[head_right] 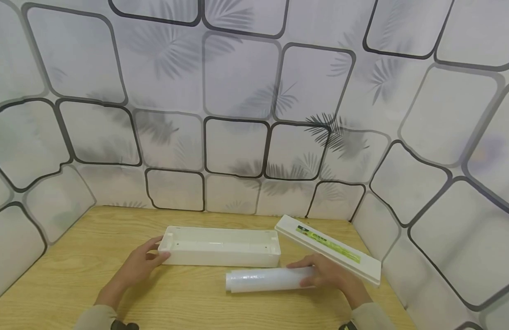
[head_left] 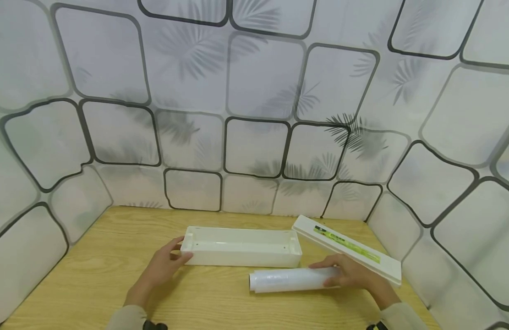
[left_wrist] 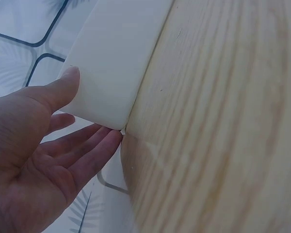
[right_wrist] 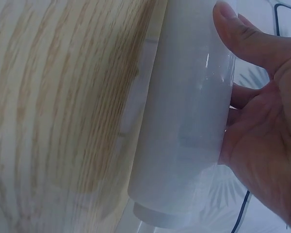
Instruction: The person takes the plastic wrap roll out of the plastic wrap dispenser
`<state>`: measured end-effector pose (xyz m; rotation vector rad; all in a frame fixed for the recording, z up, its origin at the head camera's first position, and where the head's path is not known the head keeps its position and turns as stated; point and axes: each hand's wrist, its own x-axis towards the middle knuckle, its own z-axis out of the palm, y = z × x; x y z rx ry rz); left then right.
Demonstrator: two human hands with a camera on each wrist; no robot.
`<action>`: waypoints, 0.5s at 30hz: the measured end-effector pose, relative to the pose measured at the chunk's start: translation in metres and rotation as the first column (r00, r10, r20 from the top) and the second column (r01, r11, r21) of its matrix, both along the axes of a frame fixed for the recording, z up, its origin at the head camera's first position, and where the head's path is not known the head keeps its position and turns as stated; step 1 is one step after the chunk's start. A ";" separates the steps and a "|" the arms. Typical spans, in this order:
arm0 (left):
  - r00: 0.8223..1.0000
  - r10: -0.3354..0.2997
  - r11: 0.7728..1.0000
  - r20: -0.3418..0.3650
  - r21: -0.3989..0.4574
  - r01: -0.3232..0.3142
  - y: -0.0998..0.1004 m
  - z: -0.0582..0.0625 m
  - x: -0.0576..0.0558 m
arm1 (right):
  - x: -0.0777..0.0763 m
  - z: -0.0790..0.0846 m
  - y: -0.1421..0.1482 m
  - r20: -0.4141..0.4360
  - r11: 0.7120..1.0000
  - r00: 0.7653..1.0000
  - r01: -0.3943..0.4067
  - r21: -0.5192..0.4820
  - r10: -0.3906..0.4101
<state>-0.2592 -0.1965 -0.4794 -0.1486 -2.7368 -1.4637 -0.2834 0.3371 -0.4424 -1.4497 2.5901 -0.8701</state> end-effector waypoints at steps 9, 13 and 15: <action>1.000 0.002 1.000 0.002 0.001 -0.002 0.000 0.001 0.000 | 0.001 0.002 0.000 0.005 1.000 1.000 0.003 -0.014 -0.003; 1.000 0.001 1.000 0.003 0.002 -0.001 0.000 0.000 0.000 | 0.001 0.002 0.001 0.022 1.000 1.000 0.001 -0.021 0.000; 1.000 0.001 1.000 0.002 0.002 -0.001 0.000 0.000 0.000 | 0.002 0.002 0.002 0.037 1.000 0.999 0.003 -0.019 -0.002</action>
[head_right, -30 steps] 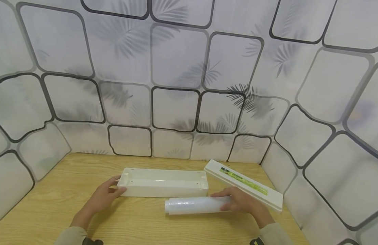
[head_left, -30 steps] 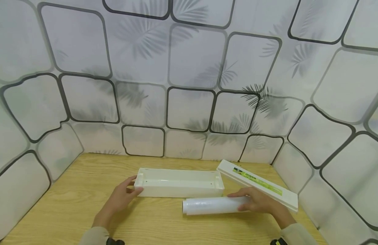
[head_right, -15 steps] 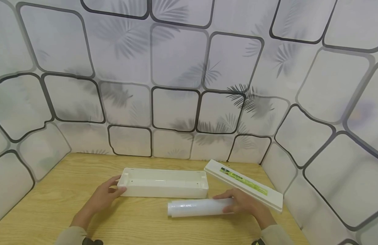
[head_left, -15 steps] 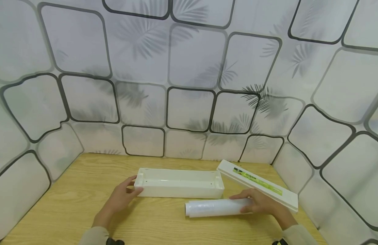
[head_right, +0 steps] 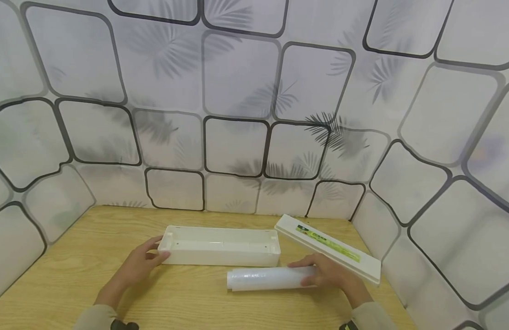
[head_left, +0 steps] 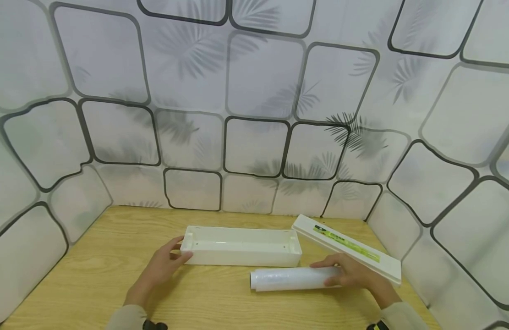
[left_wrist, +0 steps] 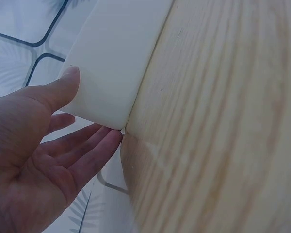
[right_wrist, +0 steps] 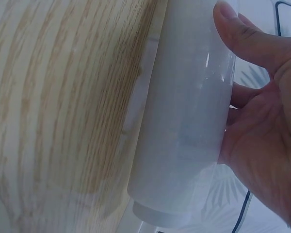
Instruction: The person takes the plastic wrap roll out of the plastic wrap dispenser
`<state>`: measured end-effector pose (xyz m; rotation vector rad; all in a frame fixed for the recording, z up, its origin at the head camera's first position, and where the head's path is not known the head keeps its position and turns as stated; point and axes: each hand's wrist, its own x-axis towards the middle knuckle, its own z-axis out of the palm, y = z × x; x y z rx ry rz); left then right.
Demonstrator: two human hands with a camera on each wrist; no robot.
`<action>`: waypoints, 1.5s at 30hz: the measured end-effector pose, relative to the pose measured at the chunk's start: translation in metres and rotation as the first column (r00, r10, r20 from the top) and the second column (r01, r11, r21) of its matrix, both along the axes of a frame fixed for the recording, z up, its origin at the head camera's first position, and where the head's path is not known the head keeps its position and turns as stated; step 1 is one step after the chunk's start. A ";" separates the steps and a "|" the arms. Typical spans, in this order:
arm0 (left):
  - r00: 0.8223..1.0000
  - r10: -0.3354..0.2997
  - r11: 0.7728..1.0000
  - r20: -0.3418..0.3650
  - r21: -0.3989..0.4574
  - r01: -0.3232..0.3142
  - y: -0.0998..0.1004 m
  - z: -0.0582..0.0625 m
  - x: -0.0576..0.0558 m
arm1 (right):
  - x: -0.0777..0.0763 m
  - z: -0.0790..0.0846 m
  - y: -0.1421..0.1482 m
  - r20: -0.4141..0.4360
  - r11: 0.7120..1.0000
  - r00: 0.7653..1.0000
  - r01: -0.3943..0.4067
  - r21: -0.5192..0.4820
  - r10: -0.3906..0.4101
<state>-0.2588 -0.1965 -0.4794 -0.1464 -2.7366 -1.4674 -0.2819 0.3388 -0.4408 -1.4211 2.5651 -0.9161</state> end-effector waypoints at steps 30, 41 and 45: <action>1.000 -0.003 1.000 0.001 0.006 0.003 0.000 0.000 0.001 | 0.001 -0.001 0.003 0.048 0.999 0.999 0.024 0.028 -0.026; 1.000 -0.002 1.000 -0.008 0.001 0.002 -0.001 -0.003 -0.001 | 0.000 0.000 0.003 0.069 0.999 0.997 0.019 0.031 -0.021; 1.000 -0.001 1.000 -0.005 -0.001 0.001 -0.001 -0.002 -0.001 | -0.001 -0.001 0.002 0.039 0.999 0.999 0.022 0.047 -0.023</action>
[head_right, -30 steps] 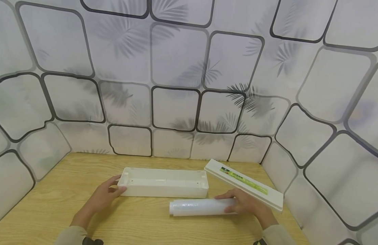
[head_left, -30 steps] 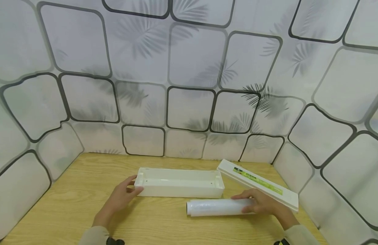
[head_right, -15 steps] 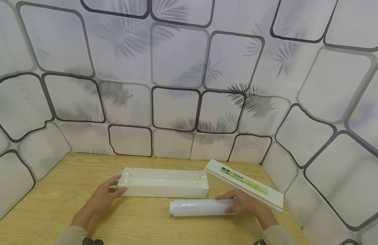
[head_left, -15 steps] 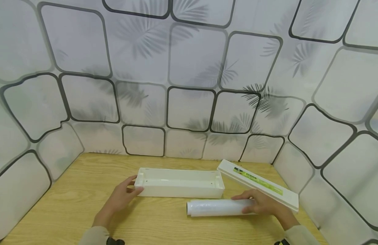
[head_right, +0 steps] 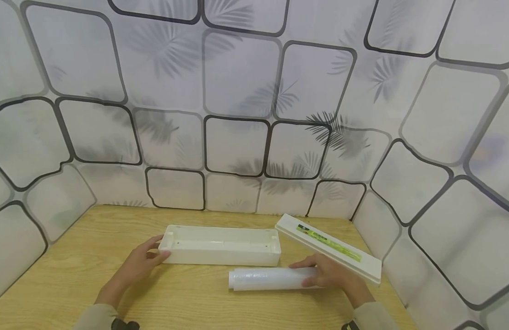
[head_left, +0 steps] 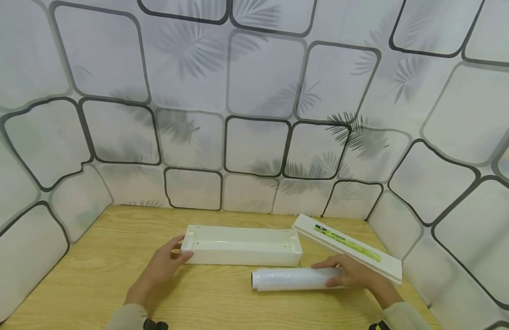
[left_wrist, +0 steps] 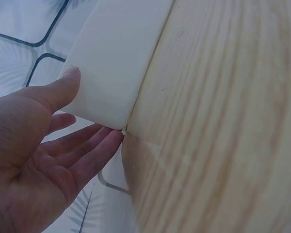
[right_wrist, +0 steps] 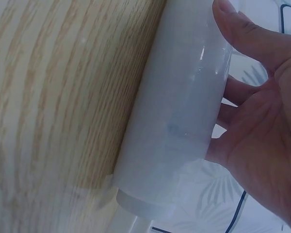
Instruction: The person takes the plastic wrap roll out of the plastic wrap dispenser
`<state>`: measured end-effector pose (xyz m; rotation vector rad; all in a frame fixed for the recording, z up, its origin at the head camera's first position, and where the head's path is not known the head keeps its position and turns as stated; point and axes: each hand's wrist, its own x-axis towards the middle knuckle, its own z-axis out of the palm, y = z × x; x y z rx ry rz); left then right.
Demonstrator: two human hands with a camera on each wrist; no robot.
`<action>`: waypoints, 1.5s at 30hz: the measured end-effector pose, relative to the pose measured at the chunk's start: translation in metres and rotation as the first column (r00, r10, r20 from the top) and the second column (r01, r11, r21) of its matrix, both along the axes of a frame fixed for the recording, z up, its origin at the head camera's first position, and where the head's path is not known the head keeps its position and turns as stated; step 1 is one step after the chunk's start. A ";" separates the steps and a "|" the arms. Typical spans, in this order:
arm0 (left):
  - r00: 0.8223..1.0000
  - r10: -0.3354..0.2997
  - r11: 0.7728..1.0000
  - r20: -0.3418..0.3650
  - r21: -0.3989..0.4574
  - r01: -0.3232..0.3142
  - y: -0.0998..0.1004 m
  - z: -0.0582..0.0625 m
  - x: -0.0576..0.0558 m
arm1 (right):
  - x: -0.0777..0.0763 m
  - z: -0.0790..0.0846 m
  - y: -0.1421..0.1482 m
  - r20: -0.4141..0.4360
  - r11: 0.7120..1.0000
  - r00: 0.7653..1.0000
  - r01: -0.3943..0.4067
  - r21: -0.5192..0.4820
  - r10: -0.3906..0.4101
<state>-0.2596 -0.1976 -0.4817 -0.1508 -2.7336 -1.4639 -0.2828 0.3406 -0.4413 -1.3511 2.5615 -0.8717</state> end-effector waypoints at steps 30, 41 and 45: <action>1.000 -0.016 1.000 0.007 0.016 0.016 0.000 -0.002 0.002 | -0.003 0.001 -0.008 -0.109 0.997 0.992 0.072 0.038 -0.067; 1.000 -0.012 1.000 -0.001 0.005 0.012 0.000 0.001 0.000 | -0.011 0.004 -0.022 -0.168 0.995 0.981 0.098 0.026 -0.093; 1.000 -0.017 1.000 -0.001 0.007 0.017 -0.001 0.001 0.000 | -0.011 0.009 -0.029 -0.193 0.988 0.969 0.156 0.012 -0.151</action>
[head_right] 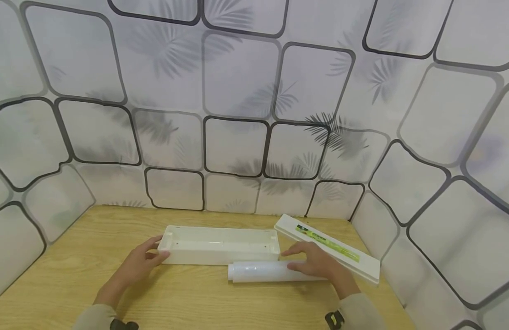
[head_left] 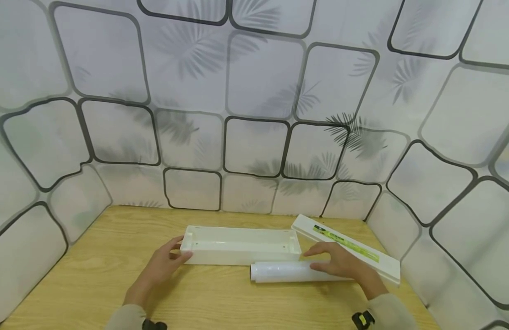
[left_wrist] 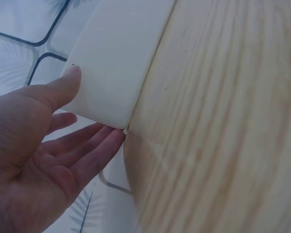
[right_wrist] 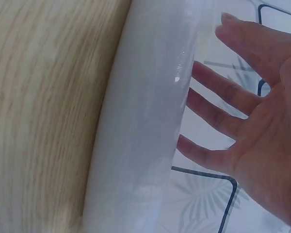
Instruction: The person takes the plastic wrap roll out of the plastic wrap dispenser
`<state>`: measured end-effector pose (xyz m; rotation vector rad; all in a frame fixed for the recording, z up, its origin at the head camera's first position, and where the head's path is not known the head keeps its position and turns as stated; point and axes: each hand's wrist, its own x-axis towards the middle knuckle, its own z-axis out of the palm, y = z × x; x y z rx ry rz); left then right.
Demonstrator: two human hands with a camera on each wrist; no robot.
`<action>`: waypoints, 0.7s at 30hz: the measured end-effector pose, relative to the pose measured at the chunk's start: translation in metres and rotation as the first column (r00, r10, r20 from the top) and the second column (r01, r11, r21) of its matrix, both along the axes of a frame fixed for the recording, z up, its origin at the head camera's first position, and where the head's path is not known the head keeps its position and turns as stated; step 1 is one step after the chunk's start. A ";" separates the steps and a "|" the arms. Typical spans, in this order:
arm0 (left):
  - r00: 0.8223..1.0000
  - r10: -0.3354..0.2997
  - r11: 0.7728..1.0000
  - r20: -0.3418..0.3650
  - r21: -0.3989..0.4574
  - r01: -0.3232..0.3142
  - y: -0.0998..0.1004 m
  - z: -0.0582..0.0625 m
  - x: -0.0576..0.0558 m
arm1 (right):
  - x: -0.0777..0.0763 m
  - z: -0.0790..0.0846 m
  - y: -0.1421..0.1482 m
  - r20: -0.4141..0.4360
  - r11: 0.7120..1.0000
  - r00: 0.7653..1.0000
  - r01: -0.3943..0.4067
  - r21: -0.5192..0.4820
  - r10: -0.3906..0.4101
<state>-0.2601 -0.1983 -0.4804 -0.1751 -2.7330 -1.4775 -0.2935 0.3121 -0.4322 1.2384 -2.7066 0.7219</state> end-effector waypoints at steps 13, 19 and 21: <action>1.000 0.007 1.000 0.001 -0.020 -0.007 -0.004 0.013 0.003 | -0.002 0.007 -0.016 -0.153 0.956 0.944 0.291 -0.030 -0.292; 0.991 -0.036 0.994 -0.127 -0.107 0.022 -0.005 0.030 0.001 | -0.002 0.018 -0.029 -0.215 0.882 0.860 0.471 -0.015 -0.462; 0.984 -0.059 0.989 -0.169 -0.146 0.035 -0.003 0.038 0.000 | -0.002 0.021 -0.036 -0.240 0.858 0.831 0.514 -0.014 -0.502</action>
